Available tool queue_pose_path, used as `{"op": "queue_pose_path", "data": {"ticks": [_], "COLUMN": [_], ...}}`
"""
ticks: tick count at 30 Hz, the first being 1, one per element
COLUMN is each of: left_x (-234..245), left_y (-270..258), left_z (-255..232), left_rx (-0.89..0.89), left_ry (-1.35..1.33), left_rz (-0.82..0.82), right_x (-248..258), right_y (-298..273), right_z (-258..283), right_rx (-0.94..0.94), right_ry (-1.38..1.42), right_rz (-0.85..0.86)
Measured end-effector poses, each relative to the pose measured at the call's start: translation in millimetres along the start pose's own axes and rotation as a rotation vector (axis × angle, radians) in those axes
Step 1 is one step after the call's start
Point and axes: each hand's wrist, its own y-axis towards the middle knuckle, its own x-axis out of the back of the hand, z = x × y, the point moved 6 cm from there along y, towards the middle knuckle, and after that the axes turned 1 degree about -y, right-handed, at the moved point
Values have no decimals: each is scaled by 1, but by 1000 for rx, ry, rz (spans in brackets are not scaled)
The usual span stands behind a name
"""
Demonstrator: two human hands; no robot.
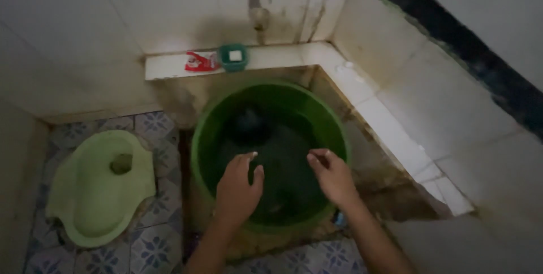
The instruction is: The person is cleaning the bathroom floor and scrubbing the rim of a squat toilet using water and a cleaning agent.
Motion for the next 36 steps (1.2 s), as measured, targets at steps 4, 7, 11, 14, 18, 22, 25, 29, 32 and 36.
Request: {"op": "queue_pose_path", "data": {"ticks": [4,7,11,14,18,22,25,29,32,36], "left_x": [10,2,-11,-21,-28,-51,-74,-87,-88,-83], "left_y": [30,49,66,79,92,107,110,127,131,131], "left_z": [32,55,70,82,89,109,125,135,135,135], "left_rx": [13,101,116,146,231,295,266,177,170,294], "left_ry": [26,39,78,84,16,48,53,56,45,4], "left_rz": [55,122,63,89,111,167,170,48,21,43], "right_x": [-35,-64,-95,-117,-144,-172,-193,-209,-229,-247], "right_y": [42,86,127,161,219,253,276,297,305,290], "right_z": [-3,-22,-43,-65,-99,-102,-121,-127,-169,-200], "right_rx": [-39,-9,7,21,45,-11,102,172,117,221], "right_ry": [-36,-60,-112,-167,-218,-236,-246,-237,-249,-208], "right_rz": [11,-4,9,-2,1,29,-8,88,268,344]}}
